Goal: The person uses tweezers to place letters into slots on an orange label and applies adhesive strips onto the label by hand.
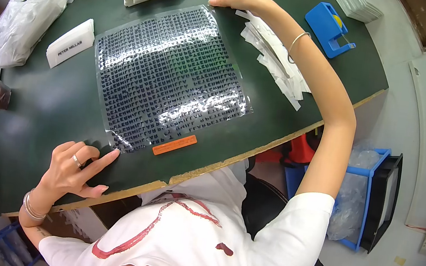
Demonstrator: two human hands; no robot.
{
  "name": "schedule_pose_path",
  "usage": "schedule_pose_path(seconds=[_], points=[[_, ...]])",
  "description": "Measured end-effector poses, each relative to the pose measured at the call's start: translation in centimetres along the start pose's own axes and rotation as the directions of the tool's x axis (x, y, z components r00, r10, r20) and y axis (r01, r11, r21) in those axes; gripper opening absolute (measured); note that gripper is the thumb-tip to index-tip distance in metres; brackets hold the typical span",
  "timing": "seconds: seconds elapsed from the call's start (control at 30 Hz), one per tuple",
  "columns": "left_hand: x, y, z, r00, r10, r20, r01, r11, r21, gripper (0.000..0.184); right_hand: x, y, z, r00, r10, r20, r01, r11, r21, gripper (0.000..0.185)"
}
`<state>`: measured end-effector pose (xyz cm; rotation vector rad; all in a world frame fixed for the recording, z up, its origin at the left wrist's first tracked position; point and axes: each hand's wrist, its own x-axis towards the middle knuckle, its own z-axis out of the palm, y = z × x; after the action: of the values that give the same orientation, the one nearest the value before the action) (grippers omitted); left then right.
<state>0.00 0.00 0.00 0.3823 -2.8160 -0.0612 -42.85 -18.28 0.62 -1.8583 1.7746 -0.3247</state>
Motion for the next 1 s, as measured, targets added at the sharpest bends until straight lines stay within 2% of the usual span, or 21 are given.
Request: schedule_pose_path(seconds=[0.1, 0.13, 0.23, 0.37, 0.53, 0.67, 0.77, 0.93, 1.0], points=[[0.0, 0.1, 0.2, 1.000, 0.002, 0.001, -0.002, 1.000, 0.006, 0.048, -0.2, 0.4, 0.4, 0.991, -0.111, -0.077, 0.108, 0.993, -0.039, 0.039], [0.0, 0.1, 0.2, 1.000, 0.000, 0.003, 0.000, 1.000, 0.003, 0.048, -0.3, 0.6, 0.7, 0.991, -0.110, -0.073, 0.108, 0.994, -0.037, 0.039], [0.1, 0.1, 0.2, 1.000, 0.004, -0.011, -0.004, 1.000, -0.001, 0.048, -0.7, 1.0, 1.4, 0.965, -0.162, -0.205, 0.146, 0.985, -0.093, 0.038], [0.4, 0.1, 0.2, 1.000, -0.024, 0.013, 0.025, 0.999, -0.034, 0.049, -0.3, 2.9, 2.1, 0.948, -0.138, -0.286, 0.137, 0.990, -0.023, 0.038], [0.6, 0.0, 0.4, 0.999, -0.026, 0.038, 0.029, 0.996, -0.081, 0.049, -0.6, 3.1, 1.4, 0.967, -0.111, -0.229, 0.101, 0.993, -0.056, 0.030], [0.7, 0.0, 0.2, 0.999, -0.025, 0.044, 0.030, 0.993, -0.114, 0.048, -1.4, 1.7, 1.2, 0.969, -0.114, -0.218, 0.126, 0.991, 0.043, 0.027], [0.9, -0.1, -0.1, 0.998, -0.009, 0.061, 0.015, 0.994, -0.106, 0.050, -1.2, 2.3, 1.5, 0.937, -0.194, -0.291, 0.210, 0.977, 0.022, 0.027], [0.9, 0.0, 0.0, 0.999, -0.006, 0.046, 0.011, 0.994, -0.111, 0.050, -1.7, 2.0, 1.2, 0.954, -0.151, -0.258, 0.165, 0.986, 0.033, 0.028], [1.0, 0.0, -0.1, 0.998, -0.001, 0.056, 0.007, 0.994, -0.111, 0.050, -1.6, 2.1, 1.6, 0.941, -0.188, -0.281, 0.211, 0.976, 0.052, 0.029]])
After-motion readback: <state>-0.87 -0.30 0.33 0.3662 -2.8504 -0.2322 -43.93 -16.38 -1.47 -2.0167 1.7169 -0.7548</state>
